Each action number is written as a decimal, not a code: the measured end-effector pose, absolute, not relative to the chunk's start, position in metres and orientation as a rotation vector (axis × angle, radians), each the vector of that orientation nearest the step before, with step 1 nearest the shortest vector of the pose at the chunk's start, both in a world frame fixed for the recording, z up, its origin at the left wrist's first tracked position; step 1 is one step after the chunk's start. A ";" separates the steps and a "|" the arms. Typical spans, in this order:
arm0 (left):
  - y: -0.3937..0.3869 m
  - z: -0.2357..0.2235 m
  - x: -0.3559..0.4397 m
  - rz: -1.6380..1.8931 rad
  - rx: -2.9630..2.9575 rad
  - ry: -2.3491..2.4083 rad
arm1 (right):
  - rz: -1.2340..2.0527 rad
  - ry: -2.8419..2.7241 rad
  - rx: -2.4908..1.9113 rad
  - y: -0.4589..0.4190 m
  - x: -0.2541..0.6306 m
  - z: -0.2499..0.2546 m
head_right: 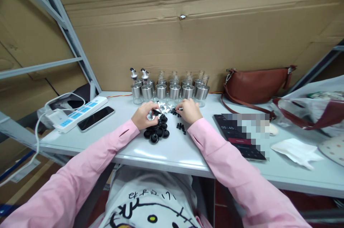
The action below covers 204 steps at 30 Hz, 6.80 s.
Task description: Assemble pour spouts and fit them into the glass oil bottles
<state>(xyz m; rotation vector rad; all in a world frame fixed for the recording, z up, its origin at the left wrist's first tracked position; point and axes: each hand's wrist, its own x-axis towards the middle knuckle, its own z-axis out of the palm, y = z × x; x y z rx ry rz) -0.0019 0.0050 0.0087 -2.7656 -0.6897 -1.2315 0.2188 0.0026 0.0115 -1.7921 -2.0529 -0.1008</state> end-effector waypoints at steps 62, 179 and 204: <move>0.010 0.000 -0.001 -1.189 -2.858 -0.681 | 1.147 -1.409 -1.025 -0.022 0.184 0.031; 0.005 0.005 -0.004 -1.017 -2.704 -0.686 | 1.637 -1.539 -0.658 -0.028 0.183 0.027; 0.002 0.009 -0.003 -0.956 -2.792 -0.788 | 1.422 -1.692 -0.678 -0.026 0.181 0.027</move>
